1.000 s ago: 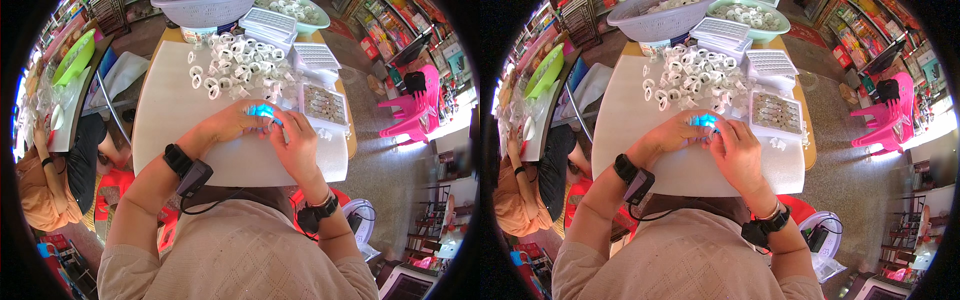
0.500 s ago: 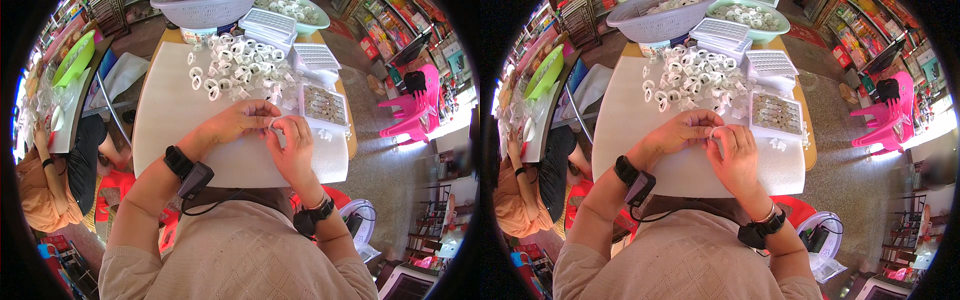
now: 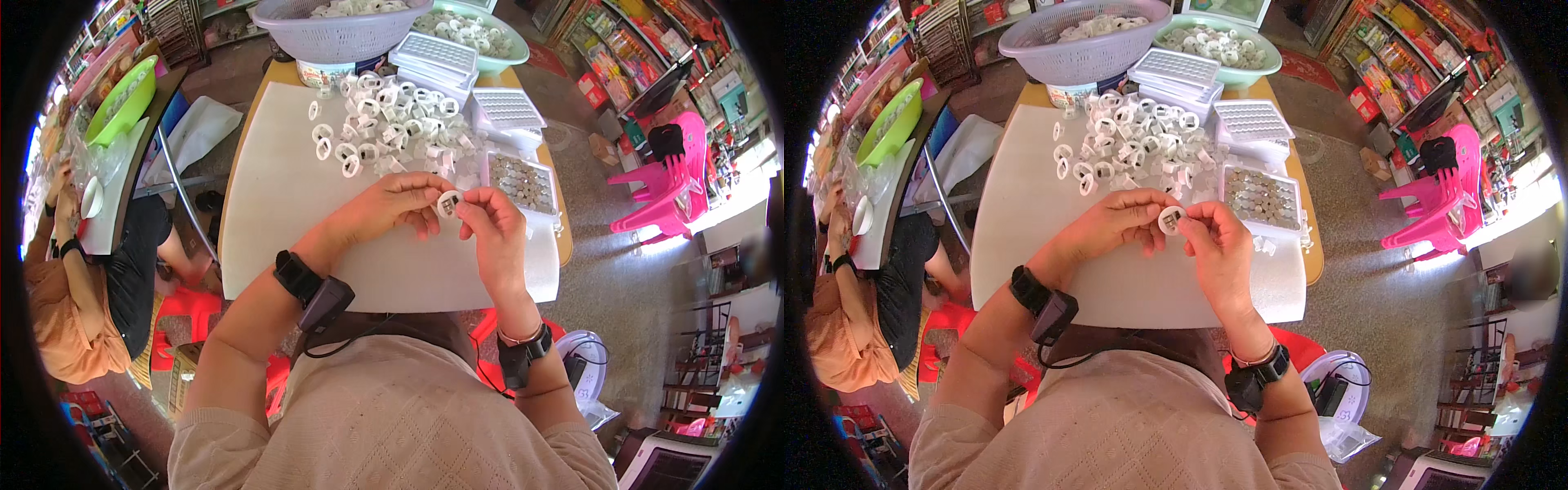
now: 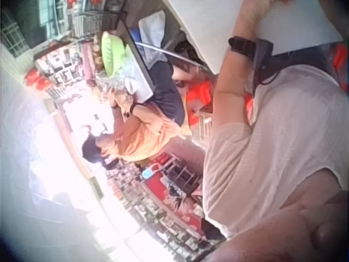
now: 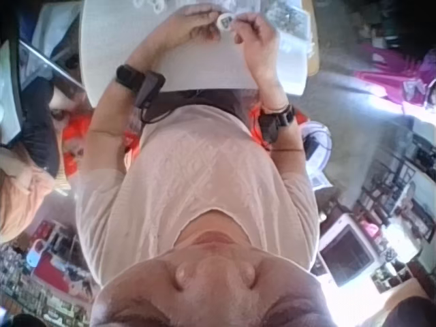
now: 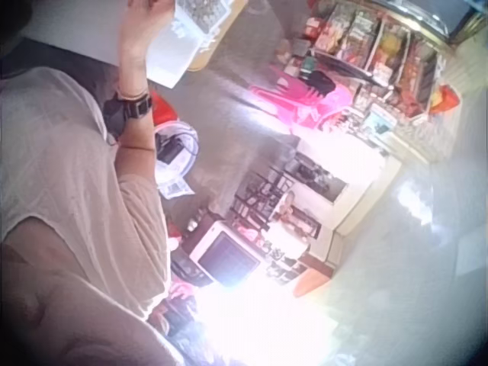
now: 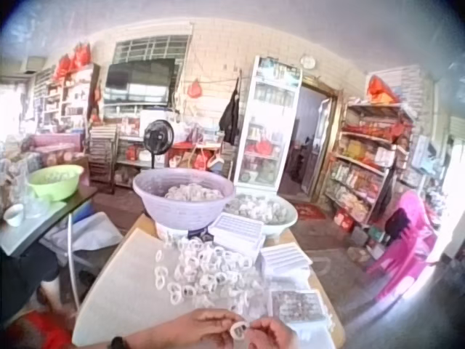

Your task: Assemble small plastic components by inserting a inner part into a white circular base.

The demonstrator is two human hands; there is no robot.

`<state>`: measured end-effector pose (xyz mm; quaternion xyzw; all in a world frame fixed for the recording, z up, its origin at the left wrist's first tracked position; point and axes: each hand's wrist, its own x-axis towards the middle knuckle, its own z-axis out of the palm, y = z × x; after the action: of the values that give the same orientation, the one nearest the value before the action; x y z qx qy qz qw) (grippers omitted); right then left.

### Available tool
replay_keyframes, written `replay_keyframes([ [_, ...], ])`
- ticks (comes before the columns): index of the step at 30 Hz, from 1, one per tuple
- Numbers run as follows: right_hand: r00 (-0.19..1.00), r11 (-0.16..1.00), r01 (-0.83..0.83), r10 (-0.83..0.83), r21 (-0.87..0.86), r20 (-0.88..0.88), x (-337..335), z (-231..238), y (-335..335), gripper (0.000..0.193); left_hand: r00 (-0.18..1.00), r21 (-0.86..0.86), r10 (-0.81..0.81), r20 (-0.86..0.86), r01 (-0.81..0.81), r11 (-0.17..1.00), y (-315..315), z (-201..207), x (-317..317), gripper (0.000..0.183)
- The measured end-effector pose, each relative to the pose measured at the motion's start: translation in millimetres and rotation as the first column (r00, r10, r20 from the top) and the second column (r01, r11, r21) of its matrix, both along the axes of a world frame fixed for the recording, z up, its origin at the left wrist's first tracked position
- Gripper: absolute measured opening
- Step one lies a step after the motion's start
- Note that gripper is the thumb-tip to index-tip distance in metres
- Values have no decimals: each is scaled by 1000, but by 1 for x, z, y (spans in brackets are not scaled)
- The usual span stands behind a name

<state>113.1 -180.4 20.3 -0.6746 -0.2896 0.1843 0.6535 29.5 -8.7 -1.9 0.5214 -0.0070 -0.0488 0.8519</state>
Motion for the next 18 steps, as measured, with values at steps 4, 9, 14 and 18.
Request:
replay_keyframes([
  [4, 981, 998, 20, -7, 60, -196, -4, 5, 8, 13, 986, 119, 120, 120, -135, 984, -3, 4, -3, 33],
  [9, 1000, 999, 9, -8, 44, -24, -5, 20, 30, 13, 922, -178, 351, 164, -322, 930, 14, 6, -10, 28],
  [14, 771, 983, 60, 64, -171, 634, 16, -15, 63, 14, 702, -488, 703, 111, -578, 654, 42, -6, -6, 16],
  [18, 535, 965, 158, 96, -211, 839, 6, -22, 91, 15, 681, -506, 730, 62, -609, 611, 43, -4, -8, 18],
])
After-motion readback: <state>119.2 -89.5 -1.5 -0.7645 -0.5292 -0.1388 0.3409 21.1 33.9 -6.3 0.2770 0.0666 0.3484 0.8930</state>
